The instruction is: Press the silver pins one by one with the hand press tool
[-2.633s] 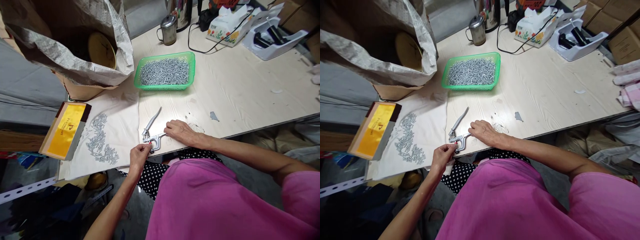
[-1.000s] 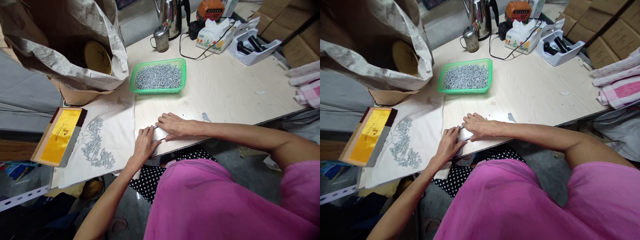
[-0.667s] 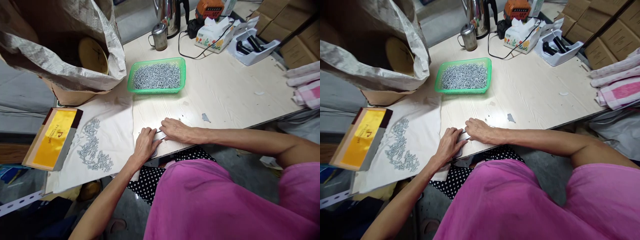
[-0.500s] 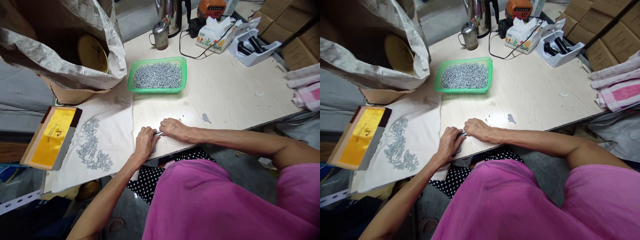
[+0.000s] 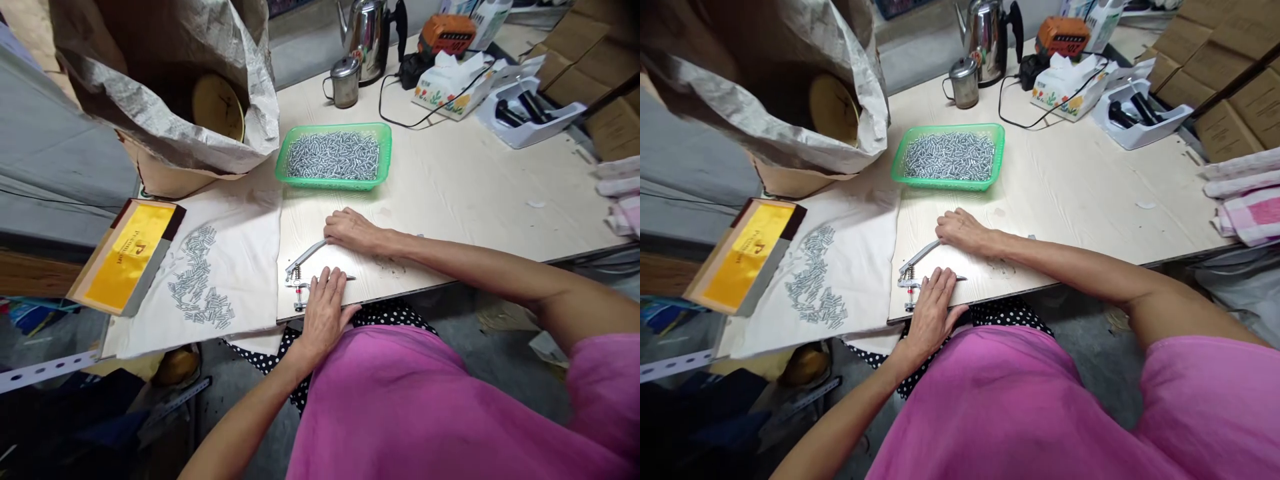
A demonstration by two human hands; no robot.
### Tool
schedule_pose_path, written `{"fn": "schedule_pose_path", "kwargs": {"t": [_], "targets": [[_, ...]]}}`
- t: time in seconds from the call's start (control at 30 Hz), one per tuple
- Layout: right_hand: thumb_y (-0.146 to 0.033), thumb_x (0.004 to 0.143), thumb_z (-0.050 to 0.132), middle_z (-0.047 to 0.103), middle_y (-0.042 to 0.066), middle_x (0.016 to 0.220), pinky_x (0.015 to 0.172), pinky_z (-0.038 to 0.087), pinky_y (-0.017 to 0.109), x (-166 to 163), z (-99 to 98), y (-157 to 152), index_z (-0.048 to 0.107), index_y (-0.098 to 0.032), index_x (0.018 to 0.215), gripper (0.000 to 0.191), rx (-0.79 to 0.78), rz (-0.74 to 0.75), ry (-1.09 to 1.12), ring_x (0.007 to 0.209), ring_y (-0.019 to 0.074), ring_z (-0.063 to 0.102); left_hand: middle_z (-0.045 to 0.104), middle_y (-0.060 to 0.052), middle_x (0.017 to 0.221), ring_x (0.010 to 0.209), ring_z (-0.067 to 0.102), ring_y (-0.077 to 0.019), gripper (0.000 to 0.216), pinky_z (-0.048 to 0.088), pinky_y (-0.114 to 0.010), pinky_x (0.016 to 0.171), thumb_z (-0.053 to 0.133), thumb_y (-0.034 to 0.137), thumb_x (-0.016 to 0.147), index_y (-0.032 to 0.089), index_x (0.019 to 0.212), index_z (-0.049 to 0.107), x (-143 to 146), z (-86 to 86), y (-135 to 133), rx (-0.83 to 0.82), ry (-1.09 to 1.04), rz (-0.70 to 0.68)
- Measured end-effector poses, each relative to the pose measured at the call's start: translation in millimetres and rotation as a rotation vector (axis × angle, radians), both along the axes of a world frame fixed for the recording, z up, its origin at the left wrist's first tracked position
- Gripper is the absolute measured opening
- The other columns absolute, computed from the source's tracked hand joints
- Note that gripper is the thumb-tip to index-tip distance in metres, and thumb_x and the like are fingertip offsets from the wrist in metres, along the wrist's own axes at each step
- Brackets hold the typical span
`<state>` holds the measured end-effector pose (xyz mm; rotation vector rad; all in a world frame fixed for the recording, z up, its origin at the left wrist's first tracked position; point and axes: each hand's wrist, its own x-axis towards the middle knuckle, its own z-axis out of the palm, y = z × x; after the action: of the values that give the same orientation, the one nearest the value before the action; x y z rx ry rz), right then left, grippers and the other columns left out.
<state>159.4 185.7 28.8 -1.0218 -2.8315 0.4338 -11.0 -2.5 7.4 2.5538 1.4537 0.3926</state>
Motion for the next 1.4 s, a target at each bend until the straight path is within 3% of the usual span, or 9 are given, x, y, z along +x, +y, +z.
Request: {"fn": "schedule_pose_path", "kwargs": {"t": [0.17, 0.3, 0.4, 0.6, 0.7, 0.8, 0.97, 1.13, 1.4], "targets": [[-0.021, 0.099, 0.057, 0.069, 0.011, 0.107, 0.079, 0.023, 0.038, -34, 19.0, 6, 0.072, -0.018, 0.107, 0.017, 0.112, 0.013, -0.057, 0.099, 0.0257, 0.048, 0.048, -0.022, 0.157, 0.153, 0.034, -0.0376, 0.071, 0.033, -0.061, 0.123, 0.055, 0.045, 0.102, 0.01, 0.159, 0.031, 2, -3.7, 3, 0.02, -0.049, 0.016], [-0.026, 0.098, 0.063, 0.066, 0.007, 0.112, 0.076, 0.025, 0.037, -67, 30.7, -30, 0.074, -0.026, 0.1, 0.012, 0.182, 0.45, 0.008, 0.103, 0.0256, 0.046, 0.059, -0.025, 0.145, 0.142, 0.05, -0.0378, 0.064, 0.043, -0.057, 0.116, 0.056, 0.05, 0.101, 0.009, 0.15, 0.046, -2, -9.8, 1, -0.007, -0.069, 0.023], [-0.022, 0.095, 0.067, 0.065, 0.007, 0.11, 0.078, 0.03, 0.037, -85, 22.8, -57, 0.074, -0.025, 0.085, 0.012, 0.201, 0.652, 0.005, 0.103, 0.0249, 0.047, 0.071, -0.021, 0.124, 0.12, 0.067, -0.0353, 0.054, 0.055, -0.05, 0.101, 0.054, 0.054, 0.101, 0.011, 0.133, 0.061, -7, -13.5, -7, -0.059, -0.074, 0.015], [-0.015, 0.095, 0.066, 0.065, 0.004, 0.1, 0.083, 0.036, 0.036, -98, 0.3, -71, 0.068, -0.02, 0.088, 0.009, 0.2, 0.752, 0.197, 0.093, 0.0193, 0.052, 0.072, -0.019, 0.121, 0.114, 0.069, -0.0341, 0.054, 0.057, -0.049, 0.099, 0.054, 0.057, 0.1, 0.012, 0.127, 0.064, -8, -10.9, -16, -0.132, -0.096, -0.017], [-0.016, 0.101, 0.057, 0.064, 0.003, 0.092, 0.075, 0.04, 0.032, -96, 14.0, -60, 0.066, -0.018, 0.096, 0.011, 0.172, 0.587, 0.385, 0.082, 0.0168, 0.053, 0.07, -0.018, 0.127, 0.123, 0.065, -0.0327, 0.05, 0.055, -0.048, 0.105, 0.055, 0.054, 0.101, 0.013, 0.129, 0.063, -15, -8.4, -12, -0.101, -0.142, -0.085], [-0.021, 0.106, 0.045, 0.065, 0.006, 0.09, 0.073, 0.044, 0.033, -76, 47.8, -26, 0.066, -0.017, 0.102, 0.022, 0.239, 0.281, 0.63, 0.082, 0.0184, 0.056, 0.066, -0.016, 0.134, 0.132, 0.059, -0.0291, 0.035, 0.052, -0.048, 0.11, 0.052, 0.034, 0.104, 0.018, 0.133, 0.063, -56, -1.8, 1, 0.092, -0.167, -0.043], [-0.032, 0.104, 0.049, 0.065, 0.01, 0.101, 0.077, 0.049, 0.039, -6, 96.5, 59, 0.07, -0.021, 0.114, 0.025, 0.403, -0.161, 0.617, 0.088, 0.0241, 0.059, 0.071, -0.015, 0.111, 0.106, 0.062, -0.0293, 0.033, 0.057, -0.047, 0.088, 0.044, 0.015, 0.101, 0.019, 0.117, 0.073, -186, 25.0, 40, 0.303, 0.102, 0.562], [-0.038, 0.104, 0.048, 0.063, 0.018, 0.11, 0.065, 0.048, 0.038, 29, 77.2, 73, 0.062, -0.012, 0.137, 0.044, 0.472, -0.299, 0.309, 0.084, 0.0263, 0.059, 0.07, -0.015, 0.101, 0.099, 0.056, -0.0319, 0.031, 0.052, -0.042, 0.084, 0.047, 0.02, 0.1, 0.018, 0.106, 0.077, -263, 41.2, 69, 0.127, 0.445, 0.684], [-0.033, 0.108, 0.04, 0.065, 0.01, 0.099, 0.069, 0.05, 0.032, 14, 38.2, 19, 0.073, -0.018, 0.11, 0.037, 0.285, -0.161, 0.347, 0.084, 0.0203, 0.062, 0.066, -0.017, 0.099, 0.101, 0.056, -0.0329, 0.029, 0.047, -0.041, 0.08, 0.045, 0.014, 0.095, 0.018, 0.09, 0.073, -270, 50.3, 98, -0.051, 0.591, 0.489]]}}
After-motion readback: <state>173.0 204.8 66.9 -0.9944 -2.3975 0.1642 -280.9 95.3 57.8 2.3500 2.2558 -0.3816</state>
